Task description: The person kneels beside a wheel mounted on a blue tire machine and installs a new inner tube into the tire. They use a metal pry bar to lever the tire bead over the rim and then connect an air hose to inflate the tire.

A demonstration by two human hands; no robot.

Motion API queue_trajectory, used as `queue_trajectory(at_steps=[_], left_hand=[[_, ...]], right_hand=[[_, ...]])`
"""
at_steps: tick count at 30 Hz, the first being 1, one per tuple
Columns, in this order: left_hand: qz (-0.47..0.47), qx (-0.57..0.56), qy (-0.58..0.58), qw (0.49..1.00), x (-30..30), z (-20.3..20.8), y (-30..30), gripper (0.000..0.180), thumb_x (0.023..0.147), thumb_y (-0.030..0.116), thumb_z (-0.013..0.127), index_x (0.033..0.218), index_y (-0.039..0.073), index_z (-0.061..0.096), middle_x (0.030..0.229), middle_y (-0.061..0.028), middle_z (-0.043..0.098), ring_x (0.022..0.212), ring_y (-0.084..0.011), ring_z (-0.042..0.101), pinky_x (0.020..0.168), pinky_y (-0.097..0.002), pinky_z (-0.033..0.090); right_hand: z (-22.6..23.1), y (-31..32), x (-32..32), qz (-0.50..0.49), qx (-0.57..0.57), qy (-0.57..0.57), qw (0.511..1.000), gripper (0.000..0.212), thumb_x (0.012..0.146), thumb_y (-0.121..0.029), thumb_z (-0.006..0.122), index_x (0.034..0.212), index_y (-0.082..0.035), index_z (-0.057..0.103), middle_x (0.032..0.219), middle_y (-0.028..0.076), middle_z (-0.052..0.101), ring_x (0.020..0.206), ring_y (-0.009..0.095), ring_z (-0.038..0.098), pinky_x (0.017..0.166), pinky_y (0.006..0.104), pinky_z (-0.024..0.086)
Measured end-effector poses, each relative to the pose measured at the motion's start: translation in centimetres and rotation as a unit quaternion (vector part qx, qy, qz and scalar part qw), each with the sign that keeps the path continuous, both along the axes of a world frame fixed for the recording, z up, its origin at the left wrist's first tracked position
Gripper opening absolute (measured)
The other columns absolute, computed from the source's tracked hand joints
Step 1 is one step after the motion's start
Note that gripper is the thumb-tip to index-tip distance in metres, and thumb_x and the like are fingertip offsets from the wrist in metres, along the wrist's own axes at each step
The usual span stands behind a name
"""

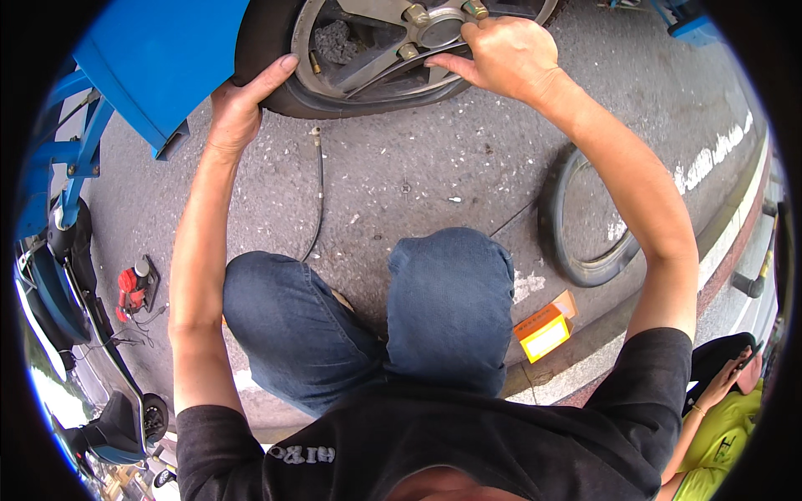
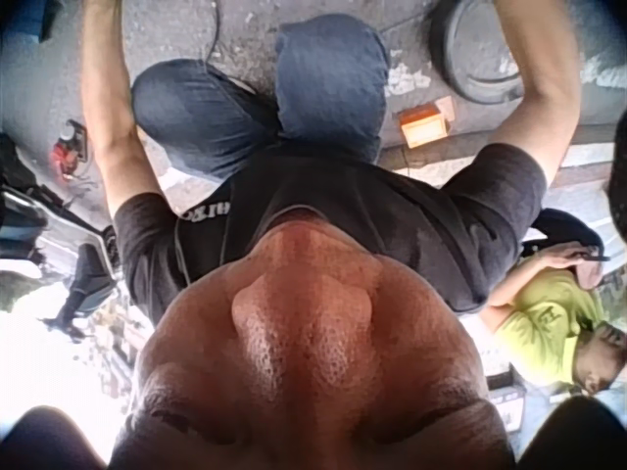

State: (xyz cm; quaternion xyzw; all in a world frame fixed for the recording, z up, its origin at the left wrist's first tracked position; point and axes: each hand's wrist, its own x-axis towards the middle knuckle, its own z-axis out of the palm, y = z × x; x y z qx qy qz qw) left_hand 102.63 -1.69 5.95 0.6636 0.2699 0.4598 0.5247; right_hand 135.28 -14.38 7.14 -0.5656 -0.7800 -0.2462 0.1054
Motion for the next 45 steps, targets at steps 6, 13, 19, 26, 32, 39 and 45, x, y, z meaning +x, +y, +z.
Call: queue_trajectory(at_steps=[6,13,19,26,32,39,45], left_hand=[[0.024,0.067,0.044,0.996,-0.5,-0.3,0.5,0.074,0.074,0.02,0.095,0.136,-0.001,0.06,0.134,-0.0148,0.065,0.123,-0.0245,0.063,0.11,-0.0386,0.049],[0.028,0.08,0.065,0.994,-0.8,-0.5,0.6,0.083,0.072,0.03,0.097,0.138,-0.003,0.058,0.135,-0.0184,0.063,0.126,-0.0277,0.061,0.112,-0.0384,0.047],[0.025,0.077,0.058,0.995,-0.9,-1.2,0.7,0.084,0.073,0.031,0.096,0.139,-0.003,0.056,0.136,-0.0195,0.062,0.127,-0.0274,0.061,0.112,-0.0383,0.046],[-0.008,0.054,0.018,0.998,-0.5,-0.9,0.2,0.076,0.078,0.018,0.092,0.141,-0.001,0.054,0.139,-0.0151,0.062,0.128,-0.0248,0.06,0.114,-0.0382,0.044],[-0.015,0.07,0.024,0.997,-0.7,-1.6,0.6,0.077,0.08,0.018,0.091,0.143,-0.002,0.052,0.14,-0.0148,0.06,0.13,-0.0245,0.058,0.115,-0.0386,0.043],[-0.015,0.017,0.037,0.999,-1.0,-1.5,-0.2,0.07,0.085,0.022,0.087,0.143,-0.002,0.054,0.138,-0.0136,0.063,0.126,-0.0257,0.061,0.111,-0.0412,0.047],[-0.055,0.009,0.047,0.997,-0.8,-0.5,-0.9,0.075,0.084,0.026,0.088,0.144,-0.002,0.053,0.137,-0.0132,0.064,0.125,-0.0266,0.061,0.108,-0.0437,0.048]], right_hand=[[1.7,-0.7,-1.0,-0.076,-0.213,0.0,0.974,0.051,0.097,-0.049,0.065,0.081,-0.002,0.072,0.08,0.014,0.073,0.074,0.034,0.073,0.066,0.0439,0.059],[2.5,-3.1,0.5,-0.1,-0.616,0.42,0.659,0.054,0.103,-0.048,0.059,0.07,-0.005,0.061,0.056,0.004,0.052,0.047,0.017,0.05,0.046,0.0332,0.041],[-2.8,-10.0,-3.5,-0.118,-0.51,0.627,0.577,0.054,0.103,-0.051,0.061,0.066,-0.011,0.056,0.058,-0.007,0.04,0.053,0.006,0.034,0.048,0.0292,0.028],[-5.7,-13.8,-7.7,-0.126,-0.399,0.669,0.614,0.051,0.105,-0.045,0.061,0.07,-0.008,0.057,0.062,-0.008,0.041,0.058,0.005,0.036,0.05,0.0295,0.029],[-5.3,-14.7,-9.7,-0.165,-0.365,0.652,0.644,0.055,0.104,-0.047,0.062,0.069,-0.004,0.058,0.061,-0.006,0.043,0.06,0.007,0.038,0.052,0.0321,0.032],[-5.4,-15.3,-11.3,-0.207,-0.331,0.645,0.657,0.06,0.102,-0.047,0.062,0.069,0.004,0.061,0.055,0.011,0.048,0.057,0.017,0.049,0.056,0.0424,0.042],[-6.6,-16.4,-12.7,-0.227,-0.305,0.658,0.65,0.059,0.102,-0.047,0.061,0.073,0.004,0.064,0.057,0.012,0.051,0.058,0.019,0.052,0.057,0.0418,0.044]])
